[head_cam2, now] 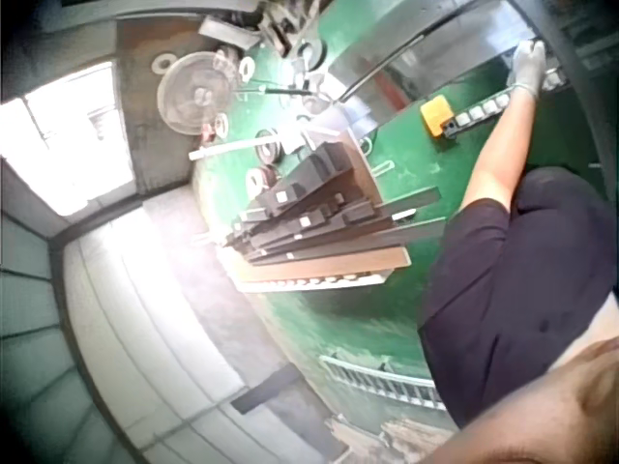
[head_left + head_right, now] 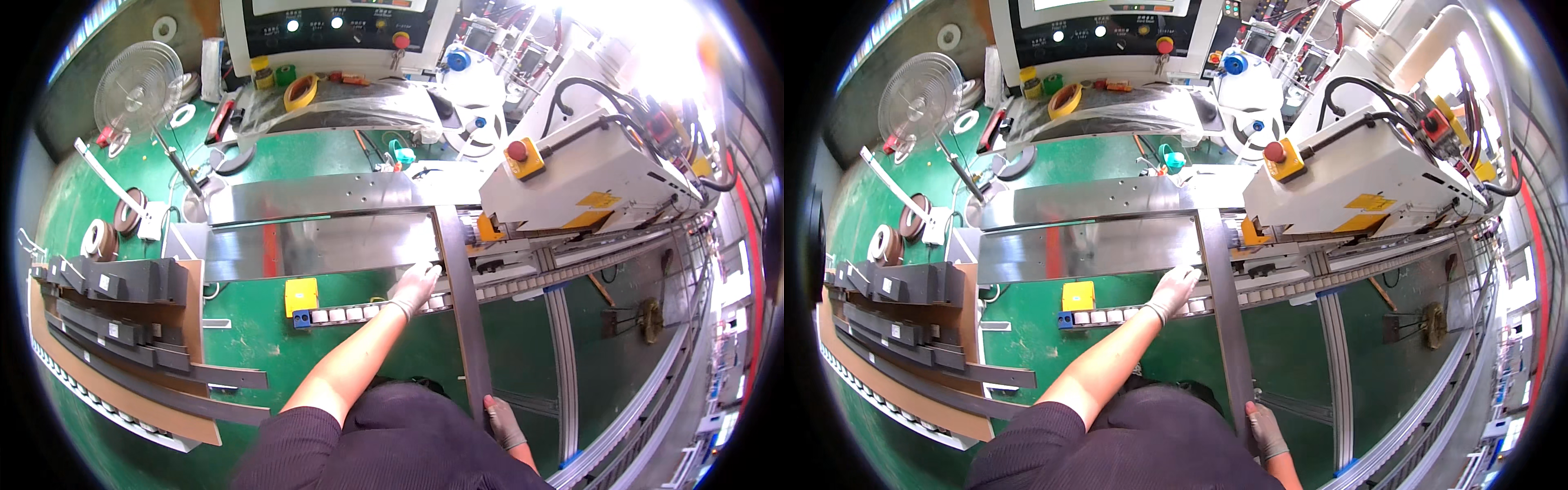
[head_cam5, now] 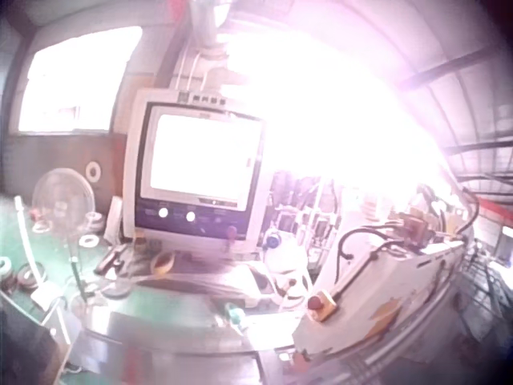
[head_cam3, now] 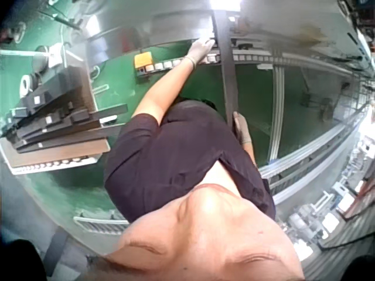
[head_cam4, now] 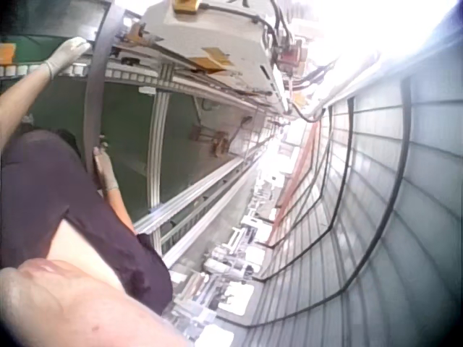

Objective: The person repeatedly picks up long wooden planks from a stack on a table, feeds each plank into a woodworking machine for processing, and then places the processed planks back onto the stack.

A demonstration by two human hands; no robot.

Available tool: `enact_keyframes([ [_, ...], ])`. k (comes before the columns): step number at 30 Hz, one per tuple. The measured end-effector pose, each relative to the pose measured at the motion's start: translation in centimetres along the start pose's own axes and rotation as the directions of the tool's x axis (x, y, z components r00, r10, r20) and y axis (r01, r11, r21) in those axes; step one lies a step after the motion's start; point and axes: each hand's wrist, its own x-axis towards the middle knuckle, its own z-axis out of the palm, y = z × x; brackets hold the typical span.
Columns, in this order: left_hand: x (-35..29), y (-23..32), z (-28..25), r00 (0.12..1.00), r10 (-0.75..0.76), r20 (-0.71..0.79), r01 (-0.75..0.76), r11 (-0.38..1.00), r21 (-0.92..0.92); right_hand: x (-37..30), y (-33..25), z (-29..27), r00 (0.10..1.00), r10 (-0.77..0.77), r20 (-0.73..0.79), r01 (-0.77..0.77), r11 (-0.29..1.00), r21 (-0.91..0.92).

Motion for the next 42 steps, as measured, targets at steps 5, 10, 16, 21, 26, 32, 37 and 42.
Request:
enact_keyframes([
  [5, 2.4, 5.7, -1.8, 0.768, -0.480, 0.424, 0.626, 0.428, -0.651, -0.1, -0.8, 0.6, 0.992, -0.037, -0.117, 0.013, 0.979, -0.205],
  [10, 3.2, 4.4, 0.4, 0.970, -0.225, 0.092, 0.241, 0.936, -0.258, -0.4, -0.5, 0.0, 0.991, -0.019, -0.136, -0.007, 0.982, -0.189],
  [16, 3.3, 6.8, -1.2, 0.928, -0.353, 0.120, 0.366, 0.798, -0.479, -0.2, -3.8, -1.7, 0.996, 0.011, -0.093, -0.035, 0.965, -0.261],
  [21, 4.0, 8.4, -0.8, 0.896, -0.401, 0.193, 0.431, 0.675, -0.598, 0.2, -1.2, -3.0, 0.998, 0.018, -0.067, -0.035, 0.961, -0.273],
  [26, 4.6, 7.4, 4.0, 0.835, -0.485, 0.259, 0.496, 0.461, -0.736, 1.2, -3.0, -5.3, 1.000, 0.017, -0.021, -0.020, 0.985, -0.174],
  [32, 6.4, 8.4, 8.7, 0.839, -0.498, 0.221, 0.470, 0.457, -0.755, 2.6, 0.5, -8.5, 0.988, -0.154, -0.016, 0.137, 0.914, -0.383],
  [37, 10.0, 14.0, 7.9, 0.709, -0.622, 0.332, 0.589, 0.263, -0.764, 4.3, 1.1, -12.4, 0.983, -0.143, -0.111, 0.109, 0.958, -0.264],
  [42, 11.3, 14.3, 11.3, 0.716, -0.594, 0.367, 0.640, 0.346, -0.686, 5.4, 3.9, -14.7, 0.987, 0.093, -0.131, -0.102, 0.993, -0.066],
])
